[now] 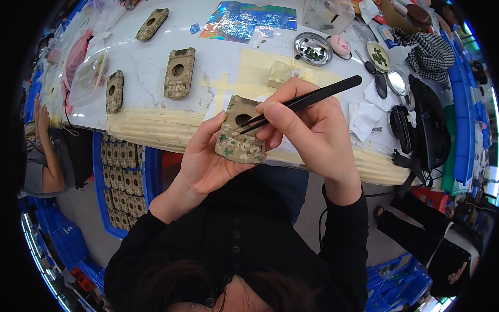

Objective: Apply paint and detail markings onto plastic toy tank components using a paintbrush.

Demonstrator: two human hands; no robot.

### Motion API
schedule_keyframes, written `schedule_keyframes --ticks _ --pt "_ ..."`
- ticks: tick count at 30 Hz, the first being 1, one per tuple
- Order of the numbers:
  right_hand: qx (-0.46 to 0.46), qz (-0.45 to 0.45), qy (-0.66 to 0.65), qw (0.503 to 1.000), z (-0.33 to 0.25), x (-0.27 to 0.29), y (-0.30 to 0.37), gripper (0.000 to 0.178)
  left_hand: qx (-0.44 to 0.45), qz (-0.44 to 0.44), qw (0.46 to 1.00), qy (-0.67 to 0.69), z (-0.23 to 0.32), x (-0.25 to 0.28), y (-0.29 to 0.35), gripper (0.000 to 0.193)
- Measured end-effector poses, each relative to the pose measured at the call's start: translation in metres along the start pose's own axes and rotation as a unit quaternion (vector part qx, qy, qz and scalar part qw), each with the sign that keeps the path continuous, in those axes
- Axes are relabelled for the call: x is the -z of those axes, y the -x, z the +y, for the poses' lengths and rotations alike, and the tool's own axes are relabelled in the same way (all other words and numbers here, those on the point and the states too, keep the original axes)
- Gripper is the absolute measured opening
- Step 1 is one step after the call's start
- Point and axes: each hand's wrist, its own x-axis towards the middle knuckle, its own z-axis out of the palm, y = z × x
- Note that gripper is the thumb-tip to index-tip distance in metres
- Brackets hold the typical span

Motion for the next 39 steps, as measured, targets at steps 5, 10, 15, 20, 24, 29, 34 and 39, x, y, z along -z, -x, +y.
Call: schedule_keyframes --ticks 5,10,15,20,24,29,34,39 --pt "-0.004 0.002 -0.004 1.000 0.000 0.000 0.000 0.018 0.002 0.013 1.000 -0.005 0.000 -0.002 0.001 0.055" --pt "-0.010 0.002 -0.015 1.000 0.000 0.000 -0.001 0.019 0.009 0.000 1.000 0.004 0.000 0.000 0.002 0.055" --pt "-0.022 0.004 -0.033 0.999 -0.001 0.001 -0.001 0.021 0.006 0.006 1.000 0.013 0.000 -0.002 0.002 0.056" --pt "0.035 0.047 -0.043 0.997 0.002 0.003 -0.001 0.021 0.006 -0.033 0.999 0.032 0.003 0.000 0.000 0.057" --pt "0.125 0.029 0.033 0.991 0.005 -0.001 0.006 0.017 0.005 -0.004 0.996 0.094 0.002 0.001 -0.002 0.056" --pt "0.147 0.018 0.074 0.986 0.005 -0.007 0.008 0.015 0.004 -0.046 0.994 0.103 0.003 0.005 -0.001 0.056" --pt "0.144 0.015 0.076 0.987 0.004 -0.007 0.008 0.014 0.001 -0.049 0.994 0.096 0.002 0.006 -0.001 0.056" --pt "0.143 0.016 0.084 0.986 0.004 -0.008 0.008 0.012 -0.001 -0.049 0.995 0.087 0.001 0.007 -0.001 0.055"
